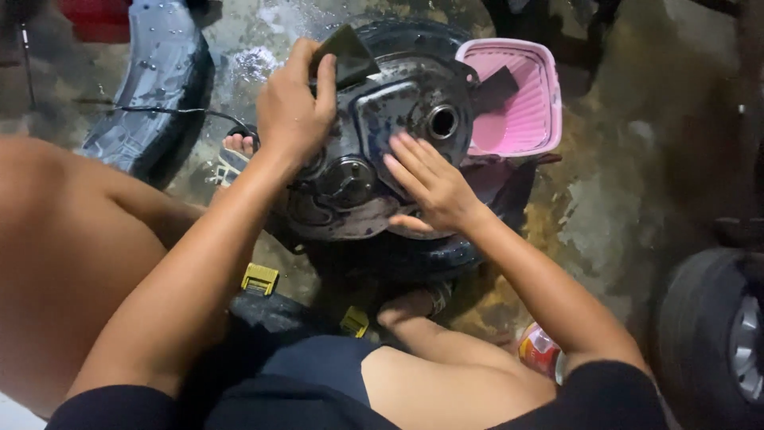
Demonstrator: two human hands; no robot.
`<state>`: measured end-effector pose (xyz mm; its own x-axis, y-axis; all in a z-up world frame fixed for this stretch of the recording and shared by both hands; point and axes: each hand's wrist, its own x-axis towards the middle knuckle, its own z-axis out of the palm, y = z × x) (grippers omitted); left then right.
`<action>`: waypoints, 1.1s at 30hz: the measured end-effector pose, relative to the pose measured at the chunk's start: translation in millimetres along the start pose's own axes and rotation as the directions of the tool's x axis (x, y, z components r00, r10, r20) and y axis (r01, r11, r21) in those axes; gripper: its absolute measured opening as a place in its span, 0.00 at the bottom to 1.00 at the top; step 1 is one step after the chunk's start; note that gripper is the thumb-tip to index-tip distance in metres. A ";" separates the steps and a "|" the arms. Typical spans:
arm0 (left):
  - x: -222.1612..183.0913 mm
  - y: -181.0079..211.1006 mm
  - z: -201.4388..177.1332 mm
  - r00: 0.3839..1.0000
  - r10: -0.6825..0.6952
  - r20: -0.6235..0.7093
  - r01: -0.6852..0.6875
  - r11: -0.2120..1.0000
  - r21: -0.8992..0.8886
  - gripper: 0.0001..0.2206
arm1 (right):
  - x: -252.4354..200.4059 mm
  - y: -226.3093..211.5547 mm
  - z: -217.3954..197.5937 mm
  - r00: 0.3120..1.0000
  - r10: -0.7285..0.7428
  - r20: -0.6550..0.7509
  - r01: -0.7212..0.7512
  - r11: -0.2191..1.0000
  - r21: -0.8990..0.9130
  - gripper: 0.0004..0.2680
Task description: Wet sanding a metal automotive part by hand using sandpaper and a small basket of water.
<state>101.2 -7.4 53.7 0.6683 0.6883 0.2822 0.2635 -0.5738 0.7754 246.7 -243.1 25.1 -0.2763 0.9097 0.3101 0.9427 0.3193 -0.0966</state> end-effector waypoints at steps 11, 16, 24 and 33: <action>2.5 -10.2 -0.4 0.997 0.075 0.011 -0.074 0.994 -0.077 0.08 | -25.9 8.5 16.9 0.982 0.141 0.125 -0.128 0.986 -0.109 0.40; 3.6 -12.3 -1.8 0.995 0.102 0.020 -0.099 0.989 -0.110 0.08 | -60.2 14.4 5.6 0.984 0.156 0.082 -0.145 0.982 -0.123 0.38; 4.0 -9.8 1.0 0.998 -0.010 0.064 0.012 1.000 -0.028 0.12 | -40.9 30.7 -32.3 0.878 0.407 -0.253 -0.426 0.905 -0.023 0.31; 1.9 -4.2 6.9 0.999 0.010 0.037 -0.012 0.999 0.038 0.11 | 57.0 1.9 -21.3 0.569 0.790 0.228 -0.666 0.606 -0.436 0.51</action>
<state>106.2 -6.8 47.2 0.6963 0.6655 0.2690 0.2820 -0.5982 0.7501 236.8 -196.3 62.7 0.5449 0.8305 -0.1155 0.8363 -0.5281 0.1476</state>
